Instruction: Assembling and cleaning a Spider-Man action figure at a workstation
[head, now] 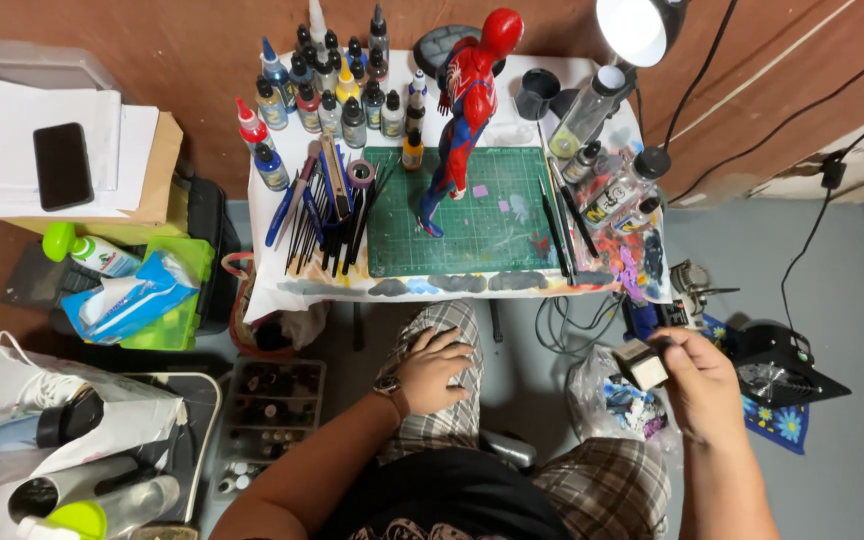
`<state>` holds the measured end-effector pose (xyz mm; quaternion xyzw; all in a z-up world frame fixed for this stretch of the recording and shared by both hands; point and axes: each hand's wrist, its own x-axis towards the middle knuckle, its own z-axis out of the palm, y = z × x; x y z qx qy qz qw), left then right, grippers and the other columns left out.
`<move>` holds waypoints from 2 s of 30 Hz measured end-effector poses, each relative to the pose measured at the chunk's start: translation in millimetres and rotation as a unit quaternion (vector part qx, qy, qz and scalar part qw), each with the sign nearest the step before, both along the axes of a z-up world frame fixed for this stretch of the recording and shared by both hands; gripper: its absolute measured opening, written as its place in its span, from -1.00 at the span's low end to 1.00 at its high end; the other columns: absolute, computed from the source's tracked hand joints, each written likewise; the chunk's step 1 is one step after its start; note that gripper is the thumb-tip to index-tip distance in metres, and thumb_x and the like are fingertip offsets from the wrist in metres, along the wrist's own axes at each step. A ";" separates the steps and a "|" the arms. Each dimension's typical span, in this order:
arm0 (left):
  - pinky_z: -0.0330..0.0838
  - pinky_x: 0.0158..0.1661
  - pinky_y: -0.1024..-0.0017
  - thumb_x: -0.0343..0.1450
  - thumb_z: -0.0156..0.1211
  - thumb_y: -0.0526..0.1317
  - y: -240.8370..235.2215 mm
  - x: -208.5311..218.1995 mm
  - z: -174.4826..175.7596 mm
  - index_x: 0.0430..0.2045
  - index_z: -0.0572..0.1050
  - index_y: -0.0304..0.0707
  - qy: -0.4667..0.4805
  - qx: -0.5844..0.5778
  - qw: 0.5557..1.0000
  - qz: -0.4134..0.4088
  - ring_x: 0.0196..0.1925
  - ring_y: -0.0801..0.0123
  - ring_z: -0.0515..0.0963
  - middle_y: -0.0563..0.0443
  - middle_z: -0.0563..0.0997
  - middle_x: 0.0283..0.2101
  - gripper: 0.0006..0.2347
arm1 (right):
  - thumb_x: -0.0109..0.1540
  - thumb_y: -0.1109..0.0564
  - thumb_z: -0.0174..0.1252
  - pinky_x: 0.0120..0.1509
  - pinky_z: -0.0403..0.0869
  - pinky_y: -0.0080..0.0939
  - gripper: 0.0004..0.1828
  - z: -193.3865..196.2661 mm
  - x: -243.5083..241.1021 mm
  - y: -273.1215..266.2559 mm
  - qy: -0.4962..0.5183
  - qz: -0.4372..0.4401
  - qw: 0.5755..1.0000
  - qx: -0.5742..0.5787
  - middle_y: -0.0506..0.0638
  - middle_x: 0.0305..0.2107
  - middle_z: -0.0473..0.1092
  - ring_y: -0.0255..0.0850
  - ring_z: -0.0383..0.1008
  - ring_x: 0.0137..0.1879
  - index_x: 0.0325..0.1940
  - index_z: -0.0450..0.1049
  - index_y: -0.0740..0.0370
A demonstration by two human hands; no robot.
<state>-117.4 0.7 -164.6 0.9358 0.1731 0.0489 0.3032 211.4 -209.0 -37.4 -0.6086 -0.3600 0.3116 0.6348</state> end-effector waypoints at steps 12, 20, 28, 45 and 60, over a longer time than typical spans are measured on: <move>-0.17 0.43 0.04 0.30 0.24 0.13 -5.5 -3.9 -0.1 0.02 0.53 -0.01 0.028 0.057 0.998 0.020 0.54 0.28 0.09 0.23 0.43 0.32 -0.55 | 0.28 0.21 0.34 -0.11 0.49 -0.04 -0.79 12.8 -27.4 9.5 -0.290 -0.104 0.939 -0.151 0.17 -0.47 0.54 -0.10 0.50 -0.30 0.01 0.64 0.22; -0.16 0.43 0.02 0.30 0.25 0.12 -5.8 -2.5 -3.0 0.02 0.54 -0.01 0.029 0.057 0.998 0.019 0.53 0.26 0.09 0.21 0.44 0.31 -0.55 | 0.33 -0.02 0.23 -0.07 0.48 -0.05 -0.70 -0.5 -28.4 12.2 -0.290 -0.072 0.945 -0.131 0.15 -0.35 0.53 0.01 0.53 -0.19 0.03 0.58 0.21; -0.29 0.41 -0.13 0.28 0.25 0.06 -0.6 2.5 -19.1 -0.07 0.57 -0.09 -0.028 0.007 1.000 0.011 0.51 0.08 0.08 0.15 0.43 0.29 -0.60 | 0.34 0.09 0.16 -0.10 0.39 -0.30 -0.78 -4.2 -18.5 13.4 -0.056 -0.045 0.995 -0.068 -0.05 -0.22 0.50 -0.29 0.43 -0.15 -0.01 0.57 0.24; -0.28 0.41 -0.14 0.29 0.23 0.04 0.1 0.4 -6.0 -0.02 0.58 -0.04 -0.010 0.001 1.000 0.005 0.52 0.09 0.08 0.13 0.43 0.30 -0.60 | 0.29 -0.07 0.25 -0.01 0.48 -0.05 -0.59 34.8 -50.1 27.7 -0.448 -0.070 0.860 -0.234 0.12 -0.13 0.58 -0.02 0.57 -0.02 0.06 0.55 0.30; -0.15 0.42 0.04 0.29 0.27 0.12 -4.0 -4.1 -6.2 0.00 0.55 -0.01 0.009 0.065 0.998 0.022 0.53 0.27 0.10 0.23 0.45 0.30 -0.55 | 0.28 0.23 0.31 -0.22 0.52 -0.09 -0.79 29.6 -50.5 30.2 -0.242 -0.051 0.960 -0.128 0.19 -0.46 0.53 -0.10 0.48 -0.36 -0.01 0.63 0.32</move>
